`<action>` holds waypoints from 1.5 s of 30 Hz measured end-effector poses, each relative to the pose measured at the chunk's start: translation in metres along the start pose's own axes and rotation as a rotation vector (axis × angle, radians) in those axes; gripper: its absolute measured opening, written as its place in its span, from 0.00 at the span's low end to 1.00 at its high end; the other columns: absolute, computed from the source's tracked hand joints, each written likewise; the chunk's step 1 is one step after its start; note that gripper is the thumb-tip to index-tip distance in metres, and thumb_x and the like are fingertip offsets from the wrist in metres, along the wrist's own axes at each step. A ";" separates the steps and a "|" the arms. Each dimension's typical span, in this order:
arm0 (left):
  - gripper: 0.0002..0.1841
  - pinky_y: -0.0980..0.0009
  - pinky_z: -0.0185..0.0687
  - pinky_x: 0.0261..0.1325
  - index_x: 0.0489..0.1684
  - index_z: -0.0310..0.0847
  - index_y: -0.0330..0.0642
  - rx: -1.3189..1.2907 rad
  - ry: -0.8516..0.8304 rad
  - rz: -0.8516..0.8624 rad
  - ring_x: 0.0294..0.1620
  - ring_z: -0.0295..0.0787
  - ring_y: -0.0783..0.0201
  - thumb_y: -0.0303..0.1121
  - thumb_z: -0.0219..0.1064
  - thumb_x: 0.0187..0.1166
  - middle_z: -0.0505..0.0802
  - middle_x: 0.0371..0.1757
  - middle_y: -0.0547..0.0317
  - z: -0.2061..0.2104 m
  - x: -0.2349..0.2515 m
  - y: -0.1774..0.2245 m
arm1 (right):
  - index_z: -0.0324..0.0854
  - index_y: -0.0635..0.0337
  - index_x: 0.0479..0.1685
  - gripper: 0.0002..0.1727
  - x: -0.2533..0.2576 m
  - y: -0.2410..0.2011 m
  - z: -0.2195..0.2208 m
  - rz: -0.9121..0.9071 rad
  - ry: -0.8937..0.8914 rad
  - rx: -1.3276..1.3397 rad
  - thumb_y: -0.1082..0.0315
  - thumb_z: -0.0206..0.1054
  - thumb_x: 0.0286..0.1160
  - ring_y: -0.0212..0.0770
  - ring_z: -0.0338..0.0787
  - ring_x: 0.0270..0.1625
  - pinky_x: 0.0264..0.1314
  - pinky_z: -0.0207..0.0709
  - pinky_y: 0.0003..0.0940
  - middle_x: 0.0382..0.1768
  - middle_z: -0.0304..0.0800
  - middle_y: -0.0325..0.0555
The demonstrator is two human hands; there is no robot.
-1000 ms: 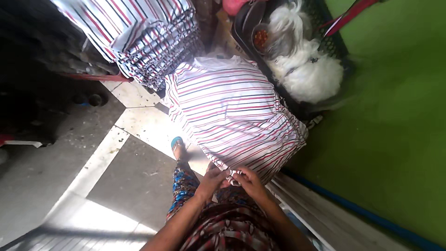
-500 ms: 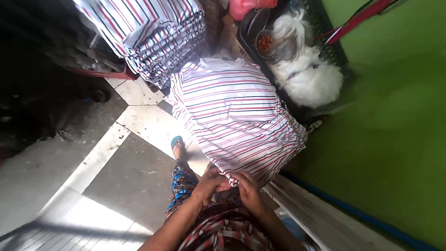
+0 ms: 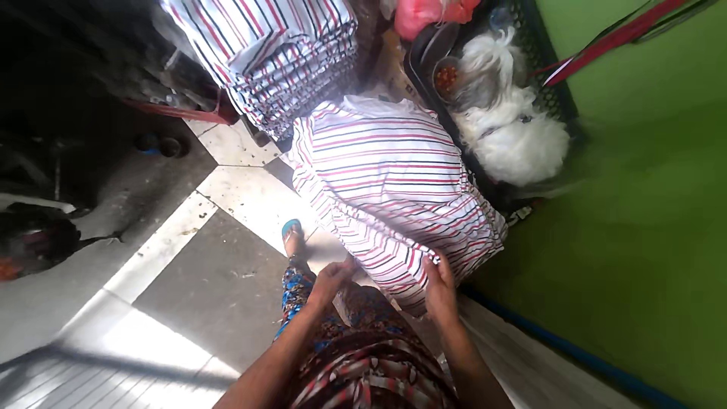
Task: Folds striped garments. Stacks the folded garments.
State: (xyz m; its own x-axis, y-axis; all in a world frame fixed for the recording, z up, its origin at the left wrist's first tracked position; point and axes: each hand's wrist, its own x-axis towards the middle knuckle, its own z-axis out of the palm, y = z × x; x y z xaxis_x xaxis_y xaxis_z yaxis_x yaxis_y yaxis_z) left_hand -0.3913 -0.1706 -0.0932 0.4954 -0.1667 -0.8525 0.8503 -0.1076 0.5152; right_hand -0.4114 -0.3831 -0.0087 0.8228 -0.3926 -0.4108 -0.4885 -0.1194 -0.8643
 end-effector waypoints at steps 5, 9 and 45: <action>0.36 0.57 0.81 0.68 0.84 0.57 0.28 0.022 -0.124 0.032 0.67 0.84 0.50 0.24 0.71 0.77 0.81 0.73 0.33 0.015 0.036 -0.020 | 0.69 0.76 0.74 0.20 0.009 0.007 0.002 0.230 -0.063 0.096 0.73 0.52 0.89 0.34 0.86 0.60 0.66 0.81 0.30 0.61 0.84 0.58; 0.27 0.65 0.86 0.57 0.75 0.66 0.27 -0.095 -0.153 0.089 0.53 0.88 0.63 0.24 0.71 0.78 0.88 0.58 0.43 0.027 0.056 -0.029 | 0.76 0.77 0.61 0.14 0.019 -0.034 -0.028 0.038 0.148 0.019 0.74 0.55 0.87 0.28 0.88 0.49 0.58 0.84 0.28 0.46 0.88 0.47; 0.15 0.72 0.90 0.48 0.65 0.71 0.31 -0.369 -0.188 -0.049 0.40 0.92 0.67 0.18 0.59 0.81 0.93 0.42 0.55 0.020 -0.033 0.045 | 0.83 0.82 0.58 0.17 -0.014 0.015 0.003 -0.341 -0.263 -0.442 0.82 0.58 0.76 0.58 0.91 0.61 0.69 0.81 0.48 0.56 0.89 0.71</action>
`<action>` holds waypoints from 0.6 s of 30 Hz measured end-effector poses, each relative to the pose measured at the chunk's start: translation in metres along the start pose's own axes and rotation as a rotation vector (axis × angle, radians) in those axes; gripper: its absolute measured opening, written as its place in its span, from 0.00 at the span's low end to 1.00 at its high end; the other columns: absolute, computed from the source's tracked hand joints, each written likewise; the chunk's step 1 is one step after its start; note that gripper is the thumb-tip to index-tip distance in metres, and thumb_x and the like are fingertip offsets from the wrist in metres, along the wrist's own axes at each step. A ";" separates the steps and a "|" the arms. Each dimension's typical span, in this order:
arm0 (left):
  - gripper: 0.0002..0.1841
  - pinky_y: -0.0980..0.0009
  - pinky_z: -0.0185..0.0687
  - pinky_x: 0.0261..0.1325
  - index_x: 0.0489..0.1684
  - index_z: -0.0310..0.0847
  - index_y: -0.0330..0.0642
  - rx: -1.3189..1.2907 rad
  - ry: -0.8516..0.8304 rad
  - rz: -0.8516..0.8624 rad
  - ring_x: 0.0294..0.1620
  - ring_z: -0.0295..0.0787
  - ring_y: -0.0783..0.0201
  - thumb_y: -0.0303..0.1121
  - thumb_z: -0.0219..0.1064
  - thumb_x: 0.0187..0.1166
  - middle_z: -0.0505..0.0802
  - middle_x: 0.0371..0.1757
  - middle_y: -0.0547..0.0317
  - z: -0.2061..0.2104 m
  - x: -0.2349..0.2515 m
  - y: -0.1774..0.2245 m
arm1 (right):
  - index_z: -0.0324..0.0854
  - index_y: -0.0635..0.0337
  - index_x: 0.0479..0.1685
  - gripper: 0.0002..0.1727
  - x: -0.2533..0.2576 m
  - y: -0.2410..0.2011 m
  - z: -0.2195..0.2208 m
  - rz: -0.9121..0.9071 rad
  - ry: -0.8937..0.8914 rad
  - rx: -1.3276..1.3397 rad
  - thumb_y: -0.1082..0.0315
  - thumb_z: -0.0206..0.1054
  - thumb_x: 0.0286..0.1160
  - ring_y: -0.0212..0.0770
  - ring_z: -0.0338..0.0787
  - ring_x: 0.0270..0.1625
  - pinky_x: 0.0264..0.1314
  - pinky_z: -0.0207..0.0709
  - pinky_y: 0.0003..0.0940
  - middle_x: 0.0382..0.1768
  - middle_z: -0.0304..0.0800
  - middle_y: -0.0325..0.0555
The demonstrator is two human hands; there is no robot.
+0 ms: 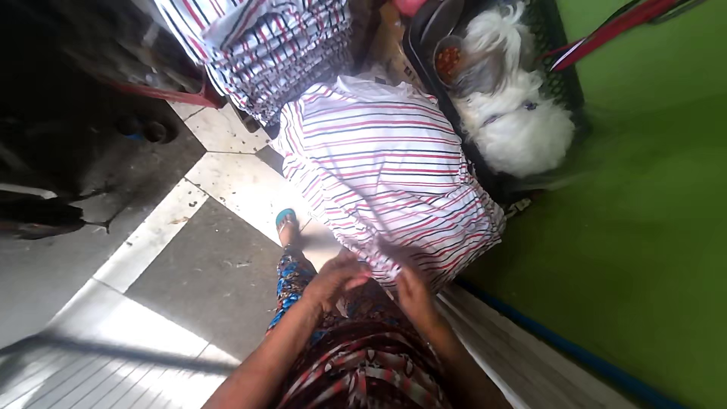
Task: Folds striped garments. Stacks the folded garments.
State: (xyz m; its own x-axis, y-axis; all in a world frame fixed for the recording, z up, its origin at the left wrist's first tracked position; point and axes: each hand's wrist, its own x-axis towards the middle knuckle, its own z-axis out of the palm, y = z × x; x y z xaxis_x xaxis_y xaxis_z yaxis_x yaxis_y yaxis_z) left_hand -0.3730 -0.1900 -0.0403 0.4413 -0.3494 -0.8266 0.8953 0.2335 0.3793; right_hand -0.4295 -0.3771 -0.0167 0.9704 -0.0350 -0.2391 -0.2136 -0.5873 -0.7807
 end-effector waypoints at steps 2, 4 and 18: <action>0.15 0.72 0.89 0.48 0.68 0.71 0.28 0.049 0.096 0.080 0.38 0.92 0.68 0.22 0.57 0.85 0.92 0.42 0.54 -0.019 0.017 -0.005 | 0.78 0.86 0.59 0.17 0.019 -0.011 -0.023 0.238 0.166 0.120 0.78 0.53 0.84 0.47 0.89 0.57 0.65 0.79 0.38 0.54 0.88 0.69; 0.16 0.72 0.88 0.47 0.68 0.71 0.26 0.158 0.181 0.046 0.38 0.90 0.68 0.23 0.59 0.86 0.91 0.43 0.50 -0.037 0.036 -0.017 | 0.75 0.82 0.62 0.18 0.035 -0.006 -0.039 0.362 0.285 0.225 0.73 0.51 0.88 0.35 0.86 0.56 0.65 0.78 0.31 0.53 0.86 0.60; 0.25 0.65 0.87 0.57 0.68 0.76 0.30 0.387 0.023 -0.057 0.50 0.90 0.62 0.34 0.76 0.77 0.90 0.55 0.45 -0.023 0.063 -0.058 | 0.75 0.84 0.63 0.18 0.030 -0.027 -0.083 -0.068 0.436 -0.029 0.76 0.53 0.83 0.26 0.87 0.58 0.63 0.80 0.24 0.55 0.89 0.56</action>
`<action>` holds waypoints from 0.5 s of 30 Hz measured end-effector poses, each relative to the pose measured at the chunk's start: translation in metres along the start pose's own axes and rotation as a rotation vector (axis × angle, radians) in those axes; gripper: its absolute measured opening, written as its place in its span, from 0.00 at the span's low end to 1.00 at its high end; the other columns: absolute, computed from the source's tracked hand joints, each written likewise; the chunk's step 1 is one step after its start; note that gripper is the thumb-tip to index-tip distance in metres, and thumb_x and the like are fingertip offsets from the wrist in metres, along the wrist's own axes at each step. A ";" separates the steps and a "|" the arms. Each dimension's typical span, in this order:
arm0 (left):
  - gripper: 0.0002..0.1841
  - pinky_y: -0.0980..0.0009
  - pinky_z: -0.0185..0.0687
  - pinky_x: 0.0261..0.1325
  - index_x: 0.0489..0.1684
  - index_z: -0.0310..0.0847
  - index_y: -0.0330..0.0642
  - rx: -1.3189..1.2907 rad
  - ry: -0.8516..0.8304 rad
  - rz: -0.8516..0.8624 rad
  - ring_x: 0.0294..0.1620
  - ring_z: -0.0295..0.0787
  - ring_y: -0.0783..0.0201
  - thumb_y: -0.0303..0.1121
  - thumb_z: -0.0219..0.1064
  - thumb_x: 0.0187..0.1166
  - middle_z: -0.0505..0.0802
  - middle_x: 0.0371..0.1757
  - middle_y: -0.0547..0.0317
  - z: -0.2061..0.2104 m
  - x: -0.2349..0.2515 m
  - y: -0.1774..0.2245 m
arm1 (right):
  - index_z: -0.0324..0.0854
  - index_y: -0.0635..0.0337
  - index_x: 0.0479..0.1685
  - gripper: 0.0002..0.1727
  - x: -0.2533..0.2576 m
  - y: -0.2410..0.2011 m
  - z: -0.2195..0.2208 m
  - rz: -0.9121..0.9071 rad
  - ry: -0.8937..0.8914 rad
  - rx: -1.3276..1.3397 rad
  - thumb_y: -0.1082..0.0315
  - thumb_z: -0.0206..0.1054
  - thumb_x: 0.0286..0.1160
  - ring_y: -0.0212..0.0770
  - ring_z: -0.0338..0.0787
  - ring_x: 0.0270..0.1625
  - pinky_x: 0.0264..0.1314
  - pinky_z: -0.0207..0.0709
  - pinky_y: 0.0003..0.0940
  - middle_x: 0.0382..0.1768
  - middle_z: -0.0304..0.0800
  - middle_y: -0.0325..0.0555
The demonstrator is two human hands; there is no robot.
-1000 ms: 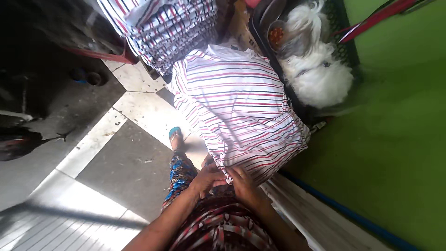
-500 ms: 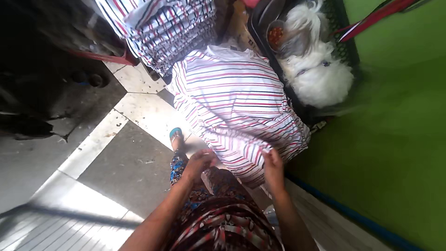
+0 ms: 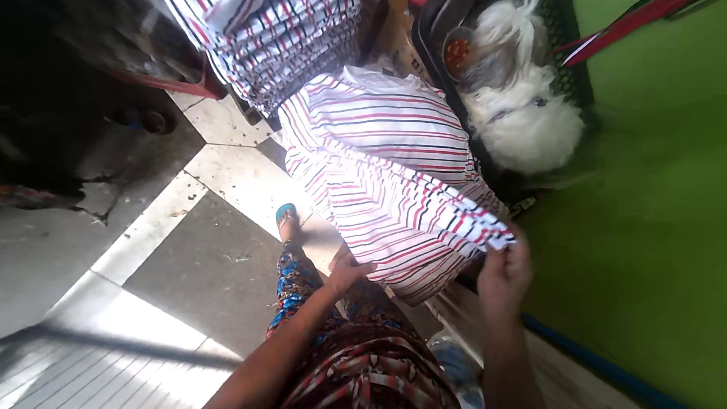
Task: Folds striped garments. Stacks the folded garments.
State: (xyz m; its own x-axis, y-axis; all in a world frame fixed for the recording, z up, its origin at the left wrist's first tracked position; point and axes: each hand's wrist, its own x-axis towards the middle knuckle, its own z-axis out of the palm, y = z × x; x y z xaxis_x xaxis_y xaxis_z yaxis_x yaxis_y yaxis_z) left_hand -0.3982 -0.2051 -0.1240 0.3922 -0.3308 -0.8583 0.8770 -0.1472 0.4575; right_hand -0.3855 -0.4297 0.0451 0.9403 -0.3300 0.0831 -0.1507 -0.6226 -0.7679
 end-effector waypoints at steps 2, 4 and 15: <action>0.18 0.71 0.88 0.43 0.59 0.79 0.29 0.007 0.017 -0.036 0.33 0.89 0.68 0.35 0.72 0.81 0.91 0.39 0.52 0.002 -0.013 0.004 | 0.81 0.83 0.58 0.16 -0.020 0.014 0.026 -0.082 -0.189 -0.069 0.82 0.56 0.75 0.47 0.91 0.60 0.66 0.83 0.39 0.55 0.89 0.68; 0.15 0.73 0.88 0.39 0.55 0.80 0.30 -0.005 0.019 -0.032 0.30 0.89 0.70 0.33 0.71 0.82 0.91 0.35 0.56 0.004 -0.024 0.007 | 0.86 0.77 0.57 0.18 -0.041 0.037 0.064 -0.043 -0.426 -0.099 0.86 0.57 0.71 0.62 0.90 0.63 0.70 0.81 0.52 0.57 0.90 0.69; 0.19 0.67 0.89 0.49 0.64 0.69 0.34 -0.340 0.017 0.177 0.43 0.92 0.66 0.23 0.66 0.76 0.92 0.43 0.55 0.010 -0.037 0.005 | 0.80 0.79 0.67 0.21 -0.050 0.057 0.082 0.264 -0.493 0.008 0.83 0.52 0.79 0.60 0.85 0.72 0.79 0.73 0.48 0.66 0.86 0.72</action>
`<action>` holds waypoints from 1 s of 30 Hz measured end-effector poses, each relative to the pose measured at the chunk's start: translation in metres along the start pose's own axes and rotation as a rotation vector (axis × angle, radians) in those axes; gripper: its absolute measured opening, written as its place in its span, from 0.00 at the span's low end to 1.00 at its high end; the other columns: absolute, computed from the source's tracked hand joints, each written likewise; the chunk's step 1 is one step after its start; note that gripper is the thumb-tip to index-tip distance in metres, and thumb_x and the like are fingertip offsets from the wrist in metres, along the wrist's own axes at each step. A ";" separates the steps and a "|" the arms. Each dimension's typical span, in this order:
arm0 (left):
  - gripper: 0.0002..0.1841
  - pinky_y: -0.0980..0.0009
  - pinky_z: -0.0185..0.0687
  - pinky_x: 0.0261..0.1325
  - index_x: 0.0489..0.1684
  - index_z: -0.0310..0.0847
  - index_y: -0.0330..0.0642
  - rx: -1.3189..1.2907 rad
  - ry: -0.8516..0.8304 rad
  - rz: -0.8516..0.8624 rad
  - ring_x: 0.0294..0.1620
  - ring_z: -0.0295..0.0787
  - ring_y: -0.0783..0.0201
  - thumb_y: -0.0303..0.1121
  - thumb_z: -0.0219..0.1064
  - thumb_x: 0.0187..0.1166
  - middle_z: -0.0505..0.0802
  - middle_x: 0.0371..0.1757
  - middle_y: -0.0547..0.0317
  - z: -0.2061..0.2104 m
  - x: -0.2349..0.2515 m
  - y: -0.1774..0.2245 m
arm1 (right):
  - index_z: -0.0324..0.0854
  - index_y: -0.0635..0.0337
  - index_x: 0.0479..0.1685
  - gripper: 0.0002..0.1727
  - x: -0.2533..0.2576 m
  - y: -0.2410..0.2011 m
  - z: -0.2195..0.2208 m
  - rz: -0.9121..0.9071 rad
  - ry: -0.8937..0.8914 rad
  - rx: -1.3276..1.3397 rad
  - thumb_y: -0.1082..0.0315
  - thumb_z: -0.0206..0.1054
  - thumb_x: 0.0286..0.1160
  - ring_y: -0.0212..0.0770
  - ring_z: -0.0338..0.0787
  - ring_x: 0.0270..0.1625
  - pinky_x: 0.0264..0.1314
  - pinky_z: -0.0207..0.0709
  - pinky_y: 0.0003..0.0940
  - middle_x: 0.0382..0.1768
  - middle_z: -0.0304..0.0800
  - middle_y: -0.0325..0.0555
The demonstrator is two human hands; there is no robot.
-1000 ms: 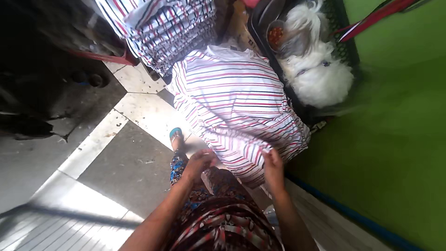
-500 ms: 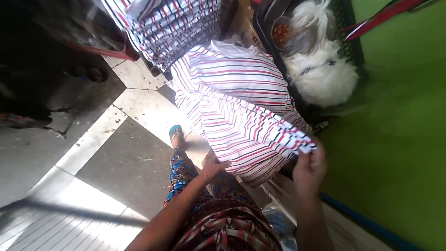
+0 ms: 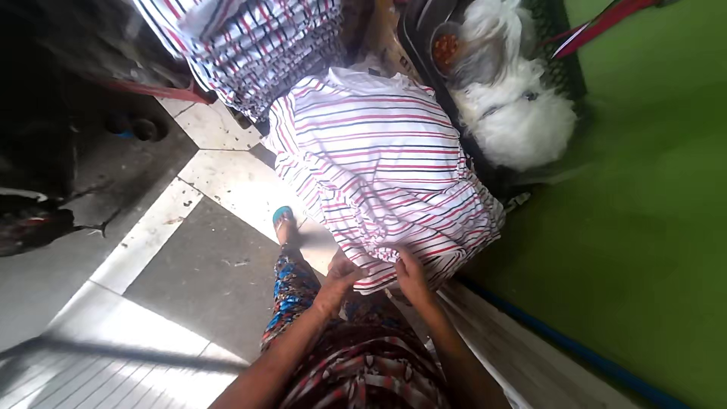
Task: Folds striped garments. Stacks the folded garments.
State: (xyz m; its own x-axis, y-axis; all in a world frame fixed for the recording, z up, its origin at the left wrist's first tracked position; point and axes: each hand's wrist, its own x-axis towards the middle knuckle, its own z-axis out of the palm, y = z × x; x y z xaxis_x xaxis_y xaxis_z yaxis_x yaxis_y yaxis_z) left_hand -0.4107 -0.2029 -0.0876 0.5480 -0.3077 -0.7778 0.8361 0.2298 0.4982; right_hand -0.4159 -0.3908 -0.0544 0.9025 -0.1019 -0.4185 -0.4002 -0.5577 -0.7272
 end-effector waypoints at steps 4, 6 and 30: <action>0.21 0.65 0.90 0.51 0.73 0.71 0.34 0.033 0.066 -0.188 0.47 0.93 0.64 0.29 0.65 0.83 0.93 0.51 0.51 -0.015 -0.020 0.010 | 0.81 0.84 0.60 0.19 -0.017 -0.028 -0.004 -0.124 0.316 0.024 0.82 0.54 0.75 0.57 0.89 0.64 0.71 0.78 0.42 0.58 0.88 0.74; 0.11 0.71 0.89 0.47 0.56 0.80 0.34 0.095 0.054 -0.195 0.40 0.92 0.69 0.32 0.64 0.86 0.94 0.41 0.58 -0.019 -0.030 0.010 | 0.85 0.79 0.55 0.18 -0.029 -0.038 0.004 -0.266 0.286 -0.024 0.81 0.57 0.69 0.55 0.90 0.59 0.67 0.82 0.43 0.53 0.90 0.68; 0.06 0.72 0.92 0.42 0.38 0.81 0.34 -0.056 -0.003 -0.181 0.31 0.93 0.67 0.17 0.59 0.82 0.93 0.30 0.59 0.013 -0.047 0.037 | 0.83 0.78 0.64 0.24 -0.046 -0.002 0.012 -0.403 -0.112 0.084 0.75 0.65 0.66 0.52 0.88 0.67 0.73 0.79 0.38 0.62 0.88 0.67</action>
State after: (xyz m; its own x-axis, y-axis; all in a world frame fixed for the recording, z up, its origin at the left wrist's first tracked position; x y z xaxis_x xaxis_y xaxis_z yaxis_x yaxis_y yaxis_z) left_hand -0.4054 -0.1913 -0.0273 0.3890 -0.3517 -0.8514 0.9183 0.2214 0.3281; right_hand -0.4582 -0.3747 -0.0402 0.9683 0.2036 -0.1446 -0.0344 -0.4648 -0.8848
